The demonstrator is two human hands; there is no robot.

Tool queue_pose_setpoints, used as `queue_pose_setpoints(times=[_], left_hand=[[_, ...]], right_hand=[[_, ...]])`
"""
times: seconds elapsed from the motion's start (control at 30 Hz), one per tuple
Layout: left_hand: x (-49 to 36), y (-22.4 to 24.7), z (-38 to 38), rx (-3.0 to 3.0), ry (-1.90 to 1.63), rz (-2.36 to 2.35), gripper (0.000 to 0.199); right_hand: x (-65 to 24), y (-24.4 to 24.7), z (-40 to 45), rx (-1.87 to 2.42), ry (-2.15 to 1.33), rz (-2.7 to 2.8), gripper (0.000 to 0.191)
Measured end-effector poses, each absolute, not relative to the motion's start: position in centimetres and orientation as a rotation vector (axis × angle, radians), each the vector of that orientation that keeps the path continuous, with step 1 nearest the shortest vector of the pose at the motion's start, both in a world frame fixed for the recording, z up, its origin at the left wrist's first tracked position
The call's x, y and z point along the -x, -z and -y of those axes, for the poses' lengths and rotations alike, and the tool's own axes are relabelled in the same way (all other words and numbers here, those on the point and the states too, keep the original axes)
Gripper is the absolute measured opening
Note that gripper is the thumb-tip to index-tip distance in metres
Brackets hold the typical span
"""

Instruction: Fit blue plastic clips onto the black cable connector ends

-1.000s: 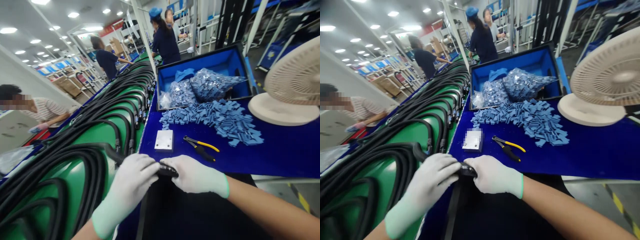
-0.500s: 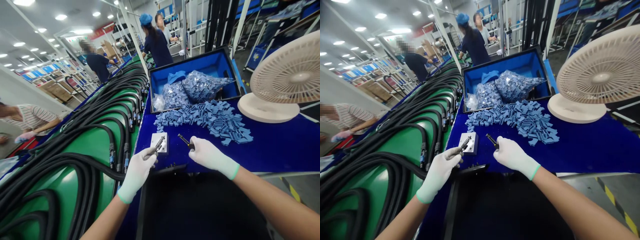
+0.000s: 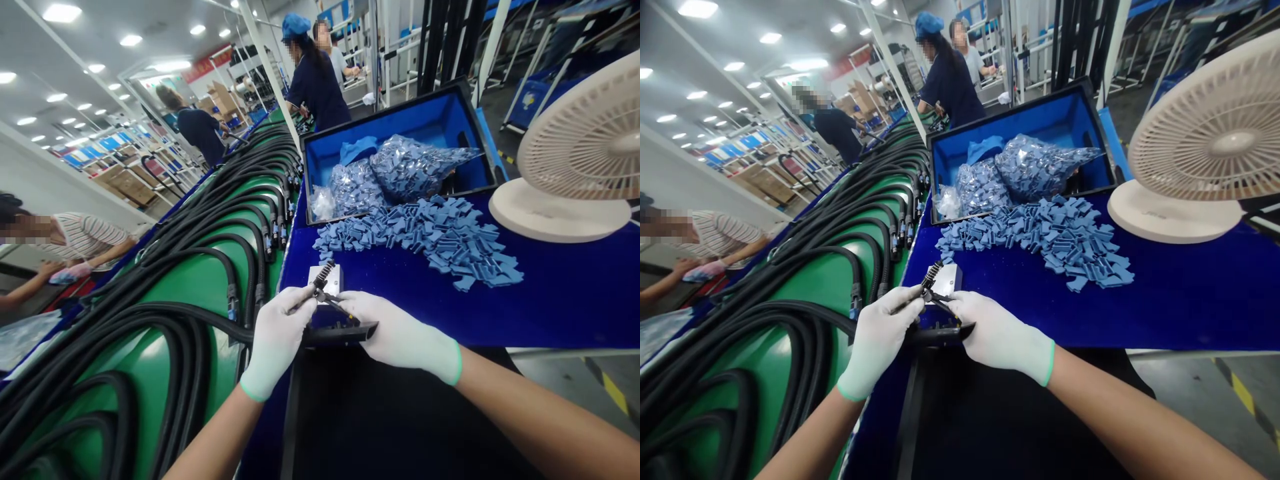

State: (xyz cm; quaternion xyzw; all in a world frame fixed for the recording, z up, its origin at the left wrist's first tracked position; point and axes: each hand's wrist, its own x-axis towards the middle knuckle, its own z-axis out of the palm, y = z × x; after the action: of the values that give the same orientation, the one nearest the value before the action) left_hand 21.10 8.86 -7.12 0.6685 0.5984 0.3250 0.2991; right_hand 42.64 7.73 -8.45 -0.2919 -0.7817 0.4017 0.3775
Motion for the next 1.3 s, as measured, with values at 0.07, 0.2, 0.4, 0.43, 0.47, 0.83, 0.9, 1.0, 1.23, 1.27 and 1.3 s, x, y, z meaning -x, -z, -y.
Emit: queue_pose_setpoints(times=[0.07,0.2,0.4,0.43,0.47,0.83,0.9,1.0,1.23,1.27,1.3], left_hand=[[-21.3,7.2,-8.4,-1.843,-0.884,-1.574,0.021],[-20.9,7.1,-8.6,-1.821,-0.856,-1.559,0.022],[-20.8,6.5,-13.3,-1.370,-0.663,-1.019,0.049],[-21.0,6.4,-14.0,-1.356,-0.638,-0.958,0.050],[-21.2,6.4,-14.6,-1.347,-0.634,-0.935,0.051],[-22.1,4.4,-14.3,-1.867,-0.587,-1.370,0.036],[-22.3,4.4,-14.3,-1.880,-0.571,-1.362,0.036],[-22.5,4.6,-14.1,-1.848,-0.557,-1.314,0.038],[-22.5,5.7,-13.1,-1.513,-0.686,-1.186,0.047],[-22.5,5.7,-12.9,-1.528,-0.688,-1.182,0.044],[-22.4,5.7,-12.7,-1.563,-0.686,-1.183,0.041]], right_hand=[[-42.8,9.3,-7.6,0.789,-0.989,2.006,0.035],[-43.0,11.0,-7.5,0.937,-0.905,2.072,0.021],[-42.8,11.3,-7.5,1.103,-0.868,2.072,0.009],[-42.8,11.1,-7.5,1.150,-0.898,2.036,0.012],[-42.8,10.9,-7.5,1.196,-0.934,1.996,0.015],[-41.9,14.2,-9.0,1.358,-0.826,1.967,0.015],[-41.9,14.3,-8.9,1.407,-0.793,1.989,0.012],[-43.0,13.2,-8.3,1.462,-0.745,2.099,0.006],[-46.0,11.3,-6.0,1.484,-0.717,1.933,0.053],[-45.7,11.3,-5.8,1.392,-0.962,1.796,0.061],[-45.3,11.3,-5.6,1.309,-1.221,1.621,0.061]])
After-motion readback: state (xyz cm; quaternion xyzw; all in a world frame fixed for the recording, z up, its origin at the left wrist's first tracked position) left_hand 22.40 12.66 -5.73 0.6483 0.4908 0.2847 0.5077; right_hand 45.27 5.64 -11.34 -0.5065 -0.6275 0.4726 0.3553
